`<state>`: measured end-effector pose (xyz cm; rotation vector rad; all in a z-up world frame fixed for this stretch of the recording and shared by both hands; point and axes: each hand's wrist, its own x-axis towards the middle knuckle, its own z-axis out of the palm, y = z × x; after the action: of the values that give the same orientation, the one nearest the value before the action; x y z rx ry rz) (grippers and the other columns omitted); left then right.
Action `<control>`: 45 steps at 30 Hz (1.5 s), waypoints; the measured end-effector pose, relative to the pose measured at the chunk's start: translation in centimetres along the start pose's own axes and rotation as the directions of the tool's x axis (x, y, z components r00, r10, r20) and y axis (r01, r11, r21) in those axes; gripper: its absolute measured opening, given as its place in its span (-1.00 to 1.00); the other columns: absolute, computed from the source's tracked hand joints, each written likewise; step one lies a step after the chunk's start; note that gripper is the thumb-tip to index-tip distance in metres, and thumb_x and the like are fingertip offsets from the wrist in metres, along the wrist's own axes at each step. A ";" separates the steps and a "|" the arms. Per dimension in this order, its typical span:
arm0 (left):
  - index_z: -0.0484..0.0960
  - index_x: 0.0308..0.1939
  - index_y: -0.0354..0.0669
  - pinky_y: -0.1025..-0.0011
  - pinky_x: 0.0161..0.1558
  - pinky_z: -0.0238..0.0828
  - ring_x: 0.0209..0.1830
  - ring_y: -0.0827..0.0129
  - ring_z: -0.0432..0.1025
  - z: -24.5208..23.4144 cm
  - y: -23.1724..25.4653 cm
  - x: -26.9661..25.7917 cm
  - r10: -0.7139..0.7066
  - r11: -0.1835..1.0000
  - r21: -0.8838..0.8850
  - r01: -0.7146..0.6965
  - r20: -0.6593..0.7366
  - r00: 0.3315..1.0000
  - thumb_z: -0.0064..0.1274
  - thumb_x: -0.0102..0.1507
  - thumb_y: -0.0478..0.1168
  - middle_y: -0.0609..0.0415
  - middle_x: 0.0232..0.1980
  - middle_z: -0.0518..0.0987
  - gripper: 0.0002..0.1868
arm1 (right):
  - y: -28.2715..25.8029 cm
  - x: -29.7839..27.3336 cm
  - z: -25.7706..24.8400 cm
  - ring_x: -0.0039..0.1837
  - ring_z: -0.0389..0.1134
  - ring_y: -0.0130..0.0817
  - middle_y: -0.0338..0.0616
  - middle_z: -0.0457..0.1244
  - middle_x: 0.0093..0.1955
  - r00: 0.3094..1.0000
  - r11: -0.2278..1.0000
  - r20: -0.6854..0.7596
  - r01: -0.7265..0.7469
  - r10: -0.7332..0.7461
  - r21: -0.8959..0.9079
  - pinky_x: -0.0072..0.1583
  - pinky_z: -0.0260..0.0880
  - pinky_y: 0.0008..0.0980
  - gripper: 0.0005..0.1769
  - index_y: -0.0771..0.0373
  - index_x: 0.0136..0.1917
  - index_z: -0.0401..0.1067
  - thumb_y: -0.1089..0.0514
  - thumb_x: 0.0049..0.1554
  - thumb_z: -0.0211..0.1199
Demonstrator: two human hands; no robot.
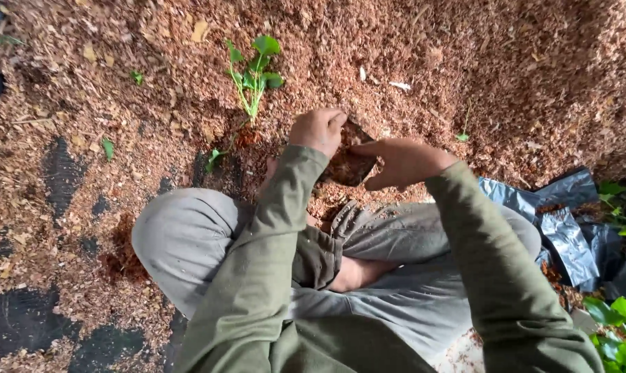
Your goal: The person sits on the ground and plants small green seedlings into black plastic bags filled with soil. They use their hands to scoop soil from a large pile, place it into the bags, insert the seedlings, and pack the soil around the base of the plants.
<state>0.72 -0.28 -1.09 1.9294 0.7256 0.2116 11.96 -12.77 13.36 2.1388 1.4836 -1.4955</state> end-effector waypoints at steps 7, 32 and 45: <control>0.75 -0.26 0.14 0.08 -0.03 0.53 -0.15 -0.01 0.62 2.6 -3.0 0.7 -0.024 0.998 0.055 0.030 -0.111 0.994 0.01 0.35 -0.05 0.01 -0.26 0.72 -0.79 | 0.5 6.9 3.8 -0.12 0.47 -0.02 0.14 0.34 0.10 0.979 0.963 -0.158 0.085 -0.128 -0.255 -0.22 0.55 -0.17 -0.43 0.29 0.25 0.37 -0.01 0.02 0.27; 0.75 -0.05 -0.01 0.09 0.15 0.57 0.03 -0.06 0.60 0.9 -0.8 1.5 -0.202 0.948 0.252 0.194 0.003 0.979 -0.08 0.29 -0.13 -0.19 -0.11 0.69 -0.70 | -3.6 -2.0 -2.4 -0.20 0.52 -0.12 0.33 0.38 -0.02 0.989 0.998 -0.143 -0.043 0.048 0.039 -0.32 0.48 -0.43 -0.44 0.29 0.47 0.30 0.32 0.24 -0.16; 0.42 0.36 -0.19 0.03 0.06 0.55 0.10 -0.03 0.56 -4.9 5.2 -3.9 -0.293 0.930 0.252 0.268 0.067 0.954 0.04 0.39 0.07 -0.29 0.14 0.61 -0.43 | 5.2 -1.5 3.1 0.17 0.44 -0.07 0.05 0.43 0.04 0.745 0.920 -0.667 0.265 -0.006 0.288 0.42 0.19 0.14 -0.59 0.14 0.25 0.51 0.30 0.15 0.15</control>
<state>-2.60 -0.31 6.40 2.0170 0.9835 -0.1614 13.97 -18.21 10.93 3.0844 1.6810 -1.1692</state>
